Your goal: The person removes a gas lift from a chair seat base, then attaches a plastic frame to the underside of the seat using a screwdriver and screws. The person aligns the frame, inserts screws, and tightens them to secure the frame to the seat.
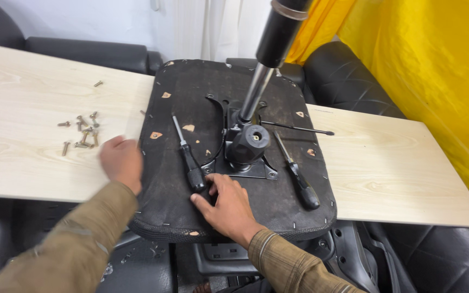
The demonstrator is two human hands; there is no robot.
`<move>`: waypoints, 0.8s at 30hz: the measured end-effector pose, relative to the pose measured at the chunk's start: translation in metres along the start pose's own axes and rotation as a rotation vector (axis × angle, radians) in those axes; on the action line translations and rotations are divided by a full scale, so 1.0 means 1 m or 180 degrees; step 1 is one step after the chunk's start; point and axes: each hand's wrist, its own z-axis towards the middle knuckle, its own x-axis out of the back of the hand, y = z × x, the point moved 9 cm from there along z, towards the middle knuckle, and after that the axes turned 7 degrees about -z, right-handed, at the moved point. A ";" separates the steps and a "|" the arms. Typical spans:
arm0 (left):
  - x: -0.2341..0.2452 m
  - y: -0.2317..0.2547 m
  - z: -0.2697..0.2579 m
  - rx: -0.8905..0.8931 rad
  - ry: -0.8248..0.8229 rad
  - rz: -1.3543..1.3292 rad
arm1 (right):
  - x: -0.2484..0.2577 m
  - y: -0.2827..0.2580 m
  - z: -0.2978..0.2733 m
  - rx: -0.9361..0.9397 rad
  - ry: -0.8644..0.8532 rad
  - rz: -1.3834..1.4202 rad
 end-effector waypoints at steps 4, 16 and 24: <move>-0.031 0.074 -0.090 -0.1065 -0.0760 0.2013 | -0.014 -0.020 0.004 0.0247 -0.0235 -0.0116; 0.006 0.066 -0.043 -0.1053 -0.0492 0.2084 | -0.025 -0.036 -0.002 0.0602 -0.0693 -0.0249; 0.005 0.003 0.019 -0.0346 -0.0768 0.2687 | -0.026 -0.035 -0.004 0.0690 -0.0657 -0.0288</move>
